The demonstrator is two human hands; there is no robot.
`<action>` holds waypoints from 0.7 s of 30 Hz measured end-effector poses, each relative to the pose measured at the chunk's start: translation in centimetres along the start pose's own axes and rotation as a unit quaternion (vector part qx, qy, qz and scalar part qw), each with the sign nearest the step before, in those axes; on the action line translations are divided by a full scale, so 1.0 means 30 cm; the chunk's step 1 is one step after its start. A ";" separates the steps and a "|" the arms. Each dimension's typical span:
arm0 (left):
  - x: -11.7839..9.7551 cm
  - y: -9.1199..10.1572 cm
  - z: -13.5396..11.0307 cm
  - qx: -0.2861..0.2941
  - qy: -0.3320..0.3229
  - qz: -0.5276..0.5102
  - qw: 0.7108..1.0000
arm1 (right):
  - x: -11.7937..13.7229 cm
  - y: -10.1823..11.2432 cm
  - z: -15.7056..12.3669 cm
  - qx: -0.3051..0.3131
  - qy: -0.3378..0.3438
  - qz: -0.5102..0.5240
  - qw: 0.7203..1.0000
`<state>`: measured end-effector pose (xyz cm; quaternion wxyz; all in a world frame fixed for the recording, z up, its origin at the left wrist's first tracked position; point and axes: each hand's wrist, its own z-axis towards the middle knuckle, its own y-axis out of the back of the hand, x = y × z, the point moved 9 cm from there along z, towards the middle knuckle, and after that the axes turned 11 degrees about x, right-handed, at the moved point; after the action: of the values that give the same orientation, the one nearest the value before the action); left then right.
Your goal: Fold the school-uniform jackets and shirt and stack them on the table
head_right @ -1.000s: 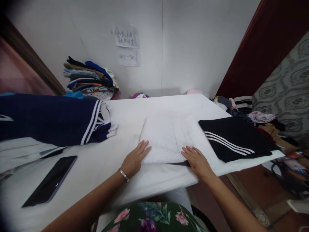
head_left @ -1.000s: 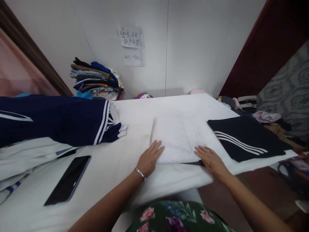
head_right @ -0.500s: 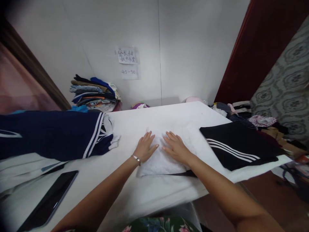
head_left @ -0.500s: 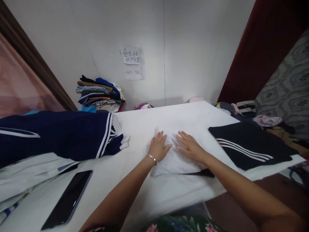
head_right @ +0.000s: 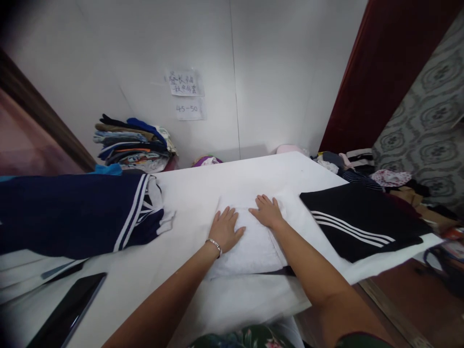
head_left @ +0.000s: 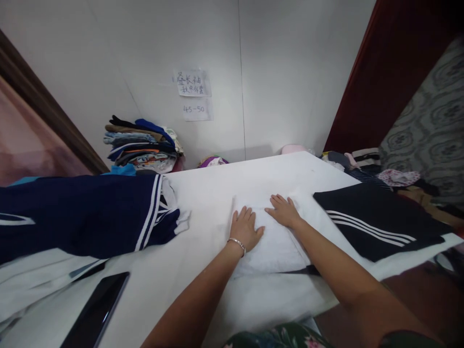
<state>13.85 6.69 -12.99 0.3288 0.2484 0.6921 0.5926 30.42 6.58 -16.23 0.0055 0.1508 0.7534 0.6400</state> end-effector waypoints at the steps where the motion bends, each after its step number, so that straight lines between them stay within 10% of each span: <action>1: -0.001 0.006 0.009 0.010 0.003 -0.005 1.000 | 0.005 0.000 0.002 -0.001 0.002 -0.001 1.000; 7: 0.032 0.079 0.163 0.059 0.047 -0.041 0.996 | 0.010 -0.001 0.008 -0.015 0.004 -0.001 1.000; 12: 0.139 -0.003 0.256 0.156 0.125 -0.106 0.974 | -0.034 -0.004 0.000 -0.021 -0.056 0.026 0.998; 21: 0.177 -0.009 0.244 0.105 0.149 -0.174 0.968 | -0.055 0.003 -0.007 0.003 -0.083 0.059 0.995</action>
<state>15.83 15.35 -14.69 0.2922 0.0664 0.8241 0.4807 31.96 6.01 -16.42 0.0298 0.2480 0.7423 0.6218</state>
